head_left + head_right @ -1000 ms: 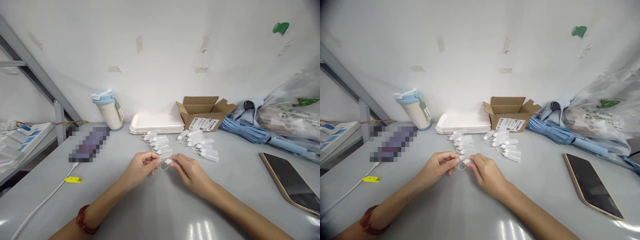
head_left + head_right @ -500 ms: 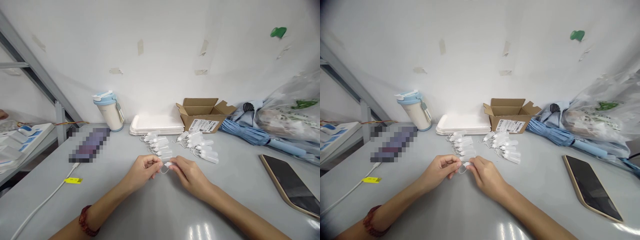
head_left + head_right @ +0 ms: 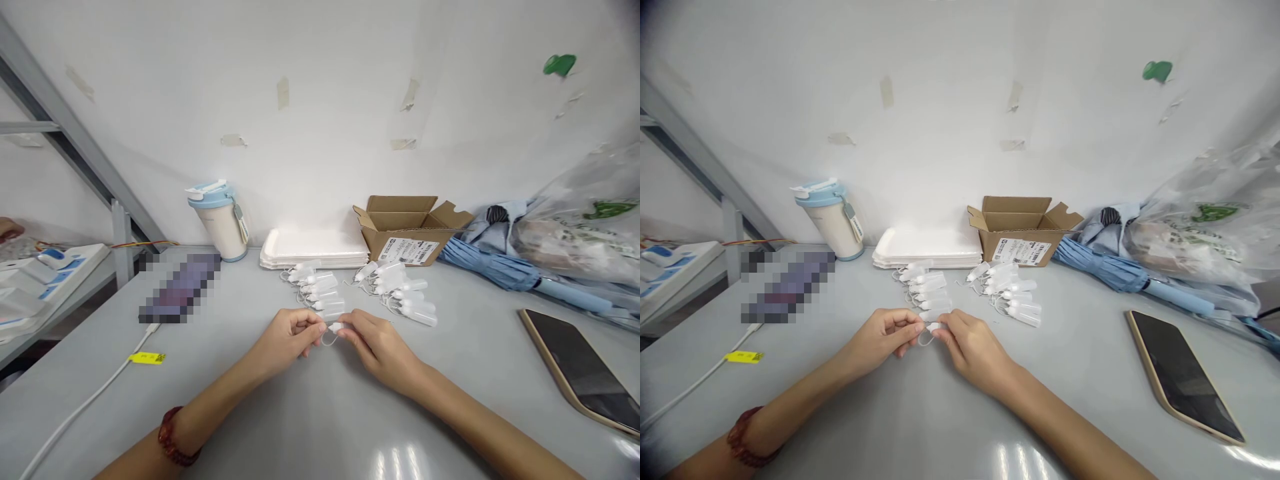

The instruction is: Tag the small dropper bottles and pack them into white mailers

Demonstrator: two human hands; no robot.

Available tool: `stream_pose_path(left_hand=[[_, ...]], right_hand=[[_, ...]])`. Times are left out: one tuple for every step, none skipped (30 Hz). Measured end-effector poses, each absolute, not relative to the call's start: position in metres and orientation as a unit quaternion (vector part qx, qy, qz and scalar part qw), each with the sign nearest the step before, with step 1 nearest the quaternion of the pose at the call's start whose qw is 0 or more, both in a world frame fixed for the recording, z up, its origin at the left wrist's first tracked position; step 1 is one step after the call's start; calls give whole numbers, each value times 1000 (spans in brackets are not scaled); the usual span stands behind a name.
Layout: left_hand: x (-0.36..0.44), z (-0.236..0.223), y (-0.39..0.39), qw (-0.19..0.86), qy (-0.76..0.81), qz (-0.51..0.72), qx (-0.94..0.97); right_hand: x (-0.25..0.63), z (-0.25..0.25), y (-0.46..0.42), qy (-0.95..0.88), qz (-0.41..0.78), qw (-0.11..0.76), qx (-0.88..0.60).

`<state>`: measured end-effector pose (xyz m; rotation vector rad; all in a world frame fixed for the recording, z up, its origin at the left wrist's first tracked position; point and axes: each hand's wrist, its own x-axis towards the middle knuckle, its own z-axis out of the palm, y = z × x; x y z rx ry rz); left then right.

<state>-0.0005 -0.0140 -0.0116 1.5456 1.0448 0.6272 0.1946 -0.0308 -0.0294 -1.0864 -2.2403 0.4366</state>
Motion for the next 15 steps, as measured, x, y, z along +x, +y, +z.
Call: stream_pose_path(left_hand=[[-1, -11, -13, 555, 442, 259, 655], [-1, -9, -13, 558, 443, 254, 655], [-1, -8, -12, 560, 445, 252, 652], [-2, -6, -10, 561, 448, 255, 648], [-4, -5, -9, 561, 452, 263, 641], [-6, -4, -7, 562, 455, 278, 633], [-8, -4, -5, 561, 458, 302, 620], [-10, -4, -3, 562, 458, 333, 603], [-12, -3, -2, 567, 455, 366, 581], [-13, -3, 0, 574, 451, 395, 558], [-15, -3, 1, 583, 448, 416, 535], [-16, -3, 1, 591, 448, 429, 515], [-16, -3, 1, 598, 450, 434, 502], [-16, -3, 0, 601, 455, 434, 494], [-16, -3, -1, 599, 464, 434, 488]], right_hand=[[197, -28, -29, -847, 166, 294, -410], [199, -26, -27, -849, 163, 288, -412], [203, -24, -24, -849, 155, 283, -418], [208, -22, -20, -846, 139, 284, -428], [214, -20, -15, -840, 116, 291, -442], [220, -19, -10, -835, 90, 295, -456], [227, -19, -4, -831, 56, 300, -466], [233, -20, 1, -828, 14, 304, -471], [239, -21, 6, -823, -28, 301, -481], [243, -22, 10, -819, -60, 284, -495], [247, -24, 13, -812, -89, 262, -514], [249, -27, 15, -804, -112, 236, -535], [250, -29, 16, -797, -129, 208, -552], [250, -30, 17, -793, -142, 185, -563], [250, -32, 17, -792, -150, 167, -568]])
